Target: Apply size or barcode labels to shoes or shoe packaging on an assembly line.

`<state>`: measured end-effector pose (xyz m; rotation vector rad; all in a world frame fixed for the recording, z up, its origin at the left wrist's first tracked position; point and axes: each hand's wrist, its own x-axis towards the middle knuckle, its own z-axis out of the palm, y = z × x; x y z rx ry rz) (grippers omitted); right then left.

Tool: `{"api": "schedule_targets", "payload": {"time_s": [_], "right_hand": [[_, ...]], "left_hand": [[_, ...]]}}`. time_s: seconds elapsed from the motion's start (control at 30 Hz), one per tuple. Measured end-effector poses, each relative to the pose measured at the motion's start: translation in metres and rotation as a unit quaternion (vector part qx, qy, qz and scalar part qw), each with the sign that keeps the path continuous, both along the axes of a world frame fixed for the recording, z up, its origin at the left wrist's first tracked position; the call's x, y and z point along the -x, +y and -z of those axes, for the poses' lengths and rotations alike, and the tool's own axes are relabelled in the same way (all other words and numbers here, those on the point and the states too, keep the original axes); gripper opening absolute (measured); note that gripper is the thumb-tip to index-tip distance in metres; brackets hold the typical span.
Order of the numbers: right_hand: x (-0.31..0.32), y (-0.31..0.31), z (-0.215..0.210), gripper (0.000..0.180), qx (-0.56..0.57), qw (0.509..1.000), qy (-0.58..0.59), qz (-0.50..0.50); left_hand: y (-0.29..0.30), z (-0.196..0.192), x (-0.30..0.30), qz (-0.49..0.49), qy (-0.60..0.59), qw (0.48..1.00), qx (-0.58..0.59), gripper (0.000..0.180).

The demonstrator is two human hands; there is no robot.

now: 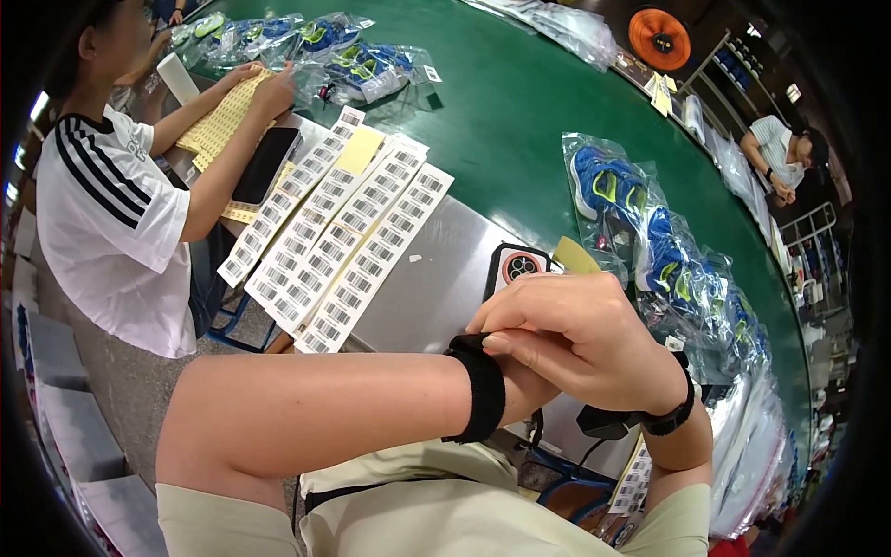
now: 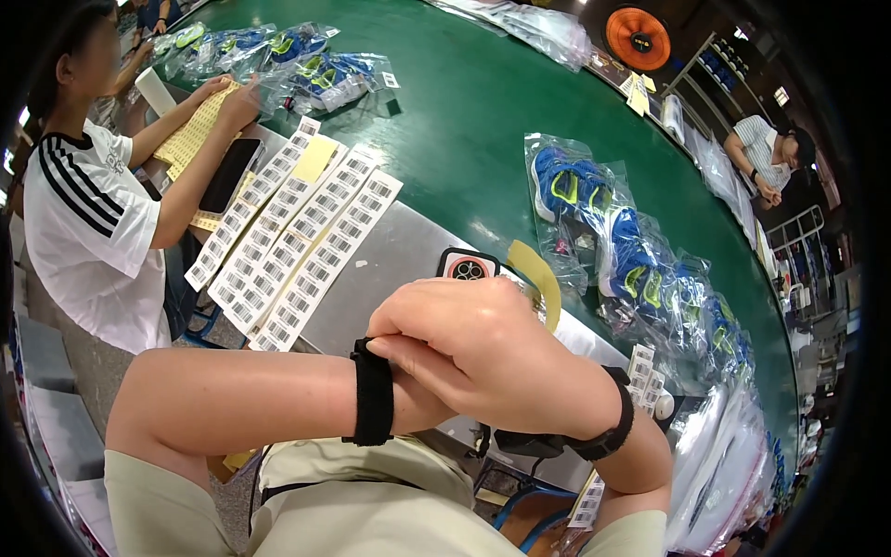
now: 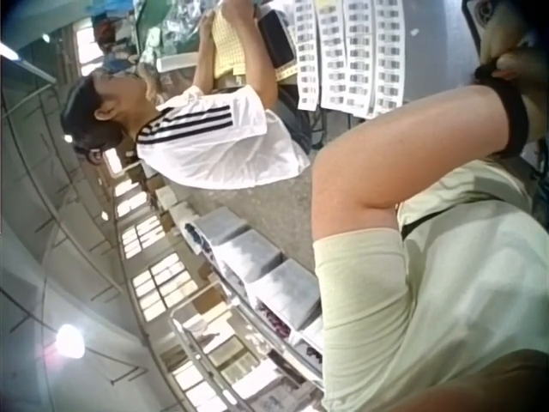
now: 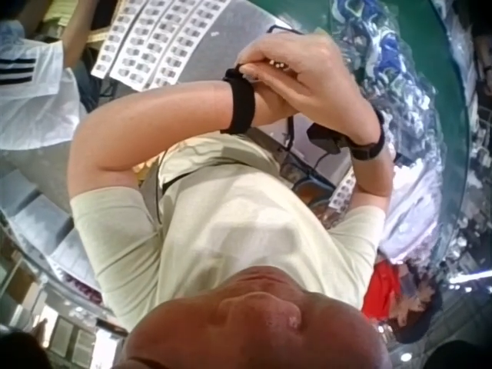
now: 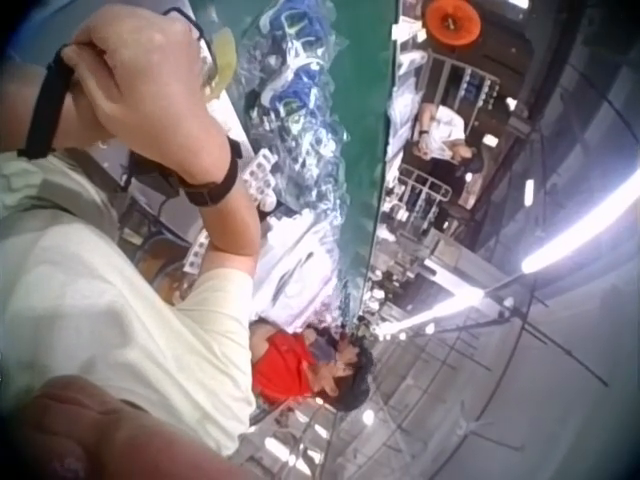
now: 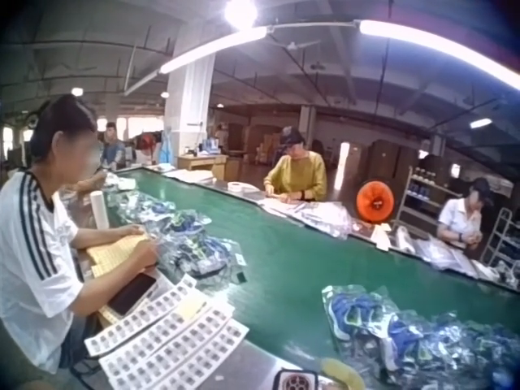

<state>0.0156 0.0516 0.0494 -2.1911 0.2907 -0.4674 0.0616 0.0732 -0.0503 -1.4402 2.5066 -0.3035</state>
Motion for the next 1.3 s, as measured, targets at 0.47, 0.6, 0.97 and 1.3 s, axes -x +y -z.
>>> {"api": "schedule_targets", "payload": {"time_s": [0.47, 0.6, 0.97, 1.3], "right_hand": [[0.007, 0.029, 0.01, 0.019, 0.12, 0.978, -0.12, 0.122], [-0.014, 0.036, 0.016, 0.017, 0.09, 0.974, -0.055, 0.2], [-0.052, 0.042, 0.019, 0.017, 0.102, 0.957, -0.028, 0.27], [-0.044, 0.004, 0.032, 0.011, 0.138, 0.932, -0.011, 0.334]], "left_hand": [[-0.044, -0.015, -0.08, 0.039, 0.193, 0.975, 0.1, 0.006], [-0.054, -0.014, -0.085, -0.02, 0.194, 0.971, 0.14, 0.007], [-0.078, -0.011, -0.107, -0.045, 0.121, 0.972, 0.196, 0.009], [-0.092, -0.009, -0.103, -0.085, 0.166, 0.976, 0.115, 0.009]]}}
